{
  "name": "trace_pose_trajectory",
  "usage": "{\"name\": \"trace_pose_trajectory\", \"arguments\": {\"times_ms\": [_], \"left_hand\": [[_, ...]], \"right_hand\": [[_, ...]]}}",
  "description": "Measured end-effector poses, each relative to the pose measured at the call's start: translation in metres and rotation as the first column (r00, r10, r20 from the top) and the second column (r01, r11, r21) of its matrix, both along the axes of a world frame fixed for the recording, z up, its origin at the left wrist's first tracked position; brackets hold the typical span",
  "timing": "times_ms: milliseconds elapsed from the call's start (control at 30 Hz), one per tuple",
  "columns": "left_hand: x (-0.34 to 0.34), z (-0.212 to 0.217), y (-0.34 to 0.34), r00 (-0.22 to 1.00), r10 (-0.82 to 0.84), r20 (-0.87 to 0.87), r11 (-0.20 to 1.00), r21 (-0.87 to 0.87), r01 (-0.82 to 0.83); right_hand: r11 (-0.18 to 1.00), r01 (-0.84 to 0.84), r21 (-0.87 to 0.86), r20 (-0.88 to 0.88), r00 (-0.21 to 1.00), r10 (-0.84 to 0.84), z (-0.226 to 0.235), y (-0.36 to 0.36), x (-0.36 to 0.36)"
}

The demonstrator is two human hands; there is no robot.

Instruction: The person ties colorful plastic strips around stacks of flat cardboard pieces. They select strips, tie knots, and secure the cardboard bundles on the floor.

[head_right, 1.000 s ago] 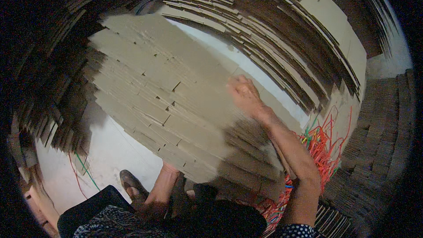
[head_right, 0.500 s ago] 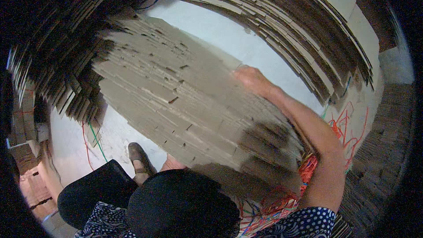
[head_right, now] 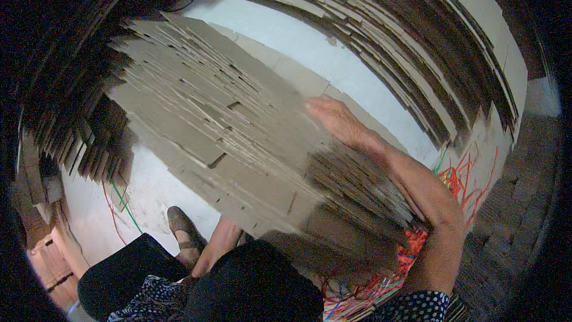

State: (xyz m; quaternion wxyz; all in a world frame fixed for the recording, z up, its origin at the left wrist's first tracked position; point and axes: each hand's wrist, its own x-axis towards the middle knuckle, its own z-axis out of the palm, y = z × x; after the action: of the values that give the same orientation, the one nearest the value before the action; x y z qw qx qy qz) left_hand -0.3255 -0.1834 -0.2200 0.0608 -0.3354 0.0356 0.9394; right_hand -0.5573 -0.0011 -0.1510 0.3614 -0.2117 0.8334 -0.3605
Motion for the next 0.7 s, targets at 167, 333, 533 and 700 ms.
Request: {"name": "trace_pose_trajectory", "arguments": {"times_ms": [167, 333, 533, 700], "left_hand": [[0.019, 0.008, -0.014, 0.999, 0.028, 0.034, 0.999, -0.037, -0.027], [0.055, 0.032, -0.044, 0.997, 0.073, 0.031, 0.990, -0.121, -0.069], [0.097, 0.066, -0.091, 0.984, 0.178, 0.000, 0.947, -0.272, -0.171], [0.094, 0.074, -0.108, 0.976, 0.208, -0.057, 0.929, -0.300, -0.216]], "right_hand": [[0.996, 0.001, -0.092, -0.015, 1.000, -0.002, 0.044, -0.006, 0.000], [0.990, -0.083, -0.112, -0.044, 0.996, 0.078, 0.077, -0.010, -0.017], [0.980, 0.154, -0.124, 0.334, 0.937, -0.105, 0.016, -0.011, 0.040], [0.979, -0.203, -0.027, 0.059, 0.977, 0.204, -0.041, -0.021, 0.082]]}}
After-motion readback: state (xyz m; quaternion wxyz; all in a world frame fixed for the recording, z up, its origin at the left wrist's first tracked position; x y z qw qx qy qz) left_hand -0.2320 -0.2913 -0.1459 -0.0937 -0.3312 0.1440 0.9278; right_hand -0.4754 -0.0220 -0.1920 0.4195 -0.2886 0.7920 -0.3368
